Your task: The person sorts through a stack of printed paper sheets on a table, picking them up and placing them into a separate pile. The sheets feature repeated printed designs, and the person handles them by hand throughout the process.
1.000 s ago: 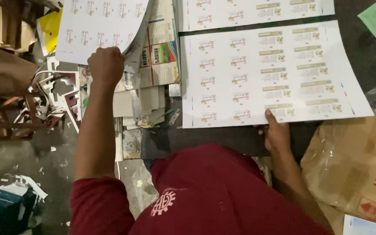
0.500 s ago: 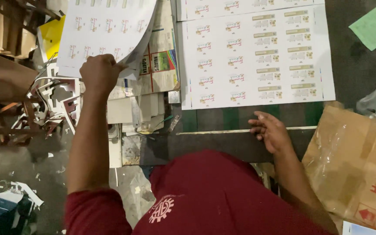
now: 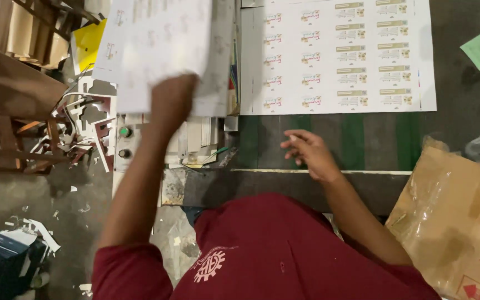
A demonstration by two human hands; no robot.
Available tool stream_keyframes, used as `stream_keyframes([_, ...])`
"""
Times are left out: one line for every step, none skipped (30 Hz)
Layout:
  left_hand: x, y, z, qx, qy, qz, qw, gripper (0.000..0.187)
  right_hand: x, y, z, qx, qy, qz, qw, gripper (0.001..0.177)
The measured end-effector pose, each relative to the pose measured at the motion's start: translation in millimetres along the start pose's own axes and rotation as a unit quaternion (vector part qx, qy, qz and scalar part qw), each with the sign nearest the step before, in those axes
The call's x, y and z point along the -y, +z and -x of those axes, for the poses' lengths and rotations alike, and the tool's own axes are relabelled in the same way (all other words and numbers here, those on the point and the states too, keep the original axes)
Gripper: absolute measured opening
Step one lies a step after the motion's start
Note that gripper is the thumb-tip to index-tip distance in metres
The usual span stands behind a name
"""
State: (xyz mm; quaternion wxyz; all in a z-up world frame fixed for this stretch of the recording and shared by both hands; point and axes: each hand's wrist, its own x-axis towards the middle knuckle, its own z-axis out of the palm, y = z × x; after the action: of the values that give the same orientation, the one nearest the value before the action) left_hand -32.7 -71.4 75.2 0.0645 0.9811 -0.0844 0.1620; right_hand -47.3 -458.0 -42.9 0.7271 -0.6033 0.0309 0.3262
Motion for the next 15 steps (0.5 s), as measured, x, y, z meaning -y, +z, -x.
stream_keyframes([-28,-2,9,-0.001,-0.001,-0.001,1.000,0.019,6,6,-5,0.001,-0.001,0.000,1.000,0.036])
stream_keyframes([-56,-4,18,0.056,0.023,0.071,0.996,0.024,13,13,-10,0.030,-0.018,0.007,0.999,0.037])
stream_keyframes([-83,-6,26,0.112,0.048,0.143,0.982,0.033,20,19,-15,0.058,-0.036,0.014,0.998,0.038])
stream_keyframes([-97,0,41,0.111,0.048,0.142,0.983,0.033,23,18,-25,0.059,-0.038,0.015,0.997,0.038])
stream_keyframes([-111,6,56,0.113,0.136,0.129,0.976,0.025,25,17,-34,0.058,-0.055,0.020,0.997,0.039])
stream_keyframes([-125,12,71,0.115,0.224,0.115,0.961,0.020,27,17,-43,0.058,-0.072,0.026,0.995,0.040])
stream_keyframes([-136,2,78,0.114,0.223,0.116,0.961,0.020,27,8,-52,0.058,-0.072,0.026,0.995,0.040])
stream_keyframes([-147,-8,84,0.130,0.274,0.109,0.947,0.021,26,0,-61,0.046,-0.060,0.008,0.997,0.041])
stream_keyframes([-157,-17,90,0.144,0.324,0.101,0.930,0.022,26,-8,-69,0.034,-0.048,-0.009,0.998,0.044])
stream_keyframes([-157,-16,96,0.143,0.323,0.102,0.930,0.022,26,-18,-73,0.035,-0.047,-0.008,0.998,0.044])
stream_keyframes([-156,-14,103,0.111,0.366,0.116,0.917,0.024,26,-27,-76,0.024,-0.038,-0.047,0.998,0.043])
stream_keyframes([-155,-13,109,0.078,0.407,0.129,0.901,0.025,26,-35,-80,0.013,-0.029,-0.086,0.996,0.044])
stream_keyframes([-153,-15,112,0.077,0.405,0.129,0.902,0.025,24,-44,-80,0.015,-0.028,-0.085,0.996,0.044])
stream_keyframes([-151,-17,114,0.129,0.410,0.120,0.895,0.023,22,-54,-80,-0.031,-0.041,-0.057,0.997,0.038])
stream_keyframes([-149,-19,115,0.181,0.414,0.111,0.885,0.021,20,-63,-79,-0.077,-0.053,-0.031,0.995,0.034])
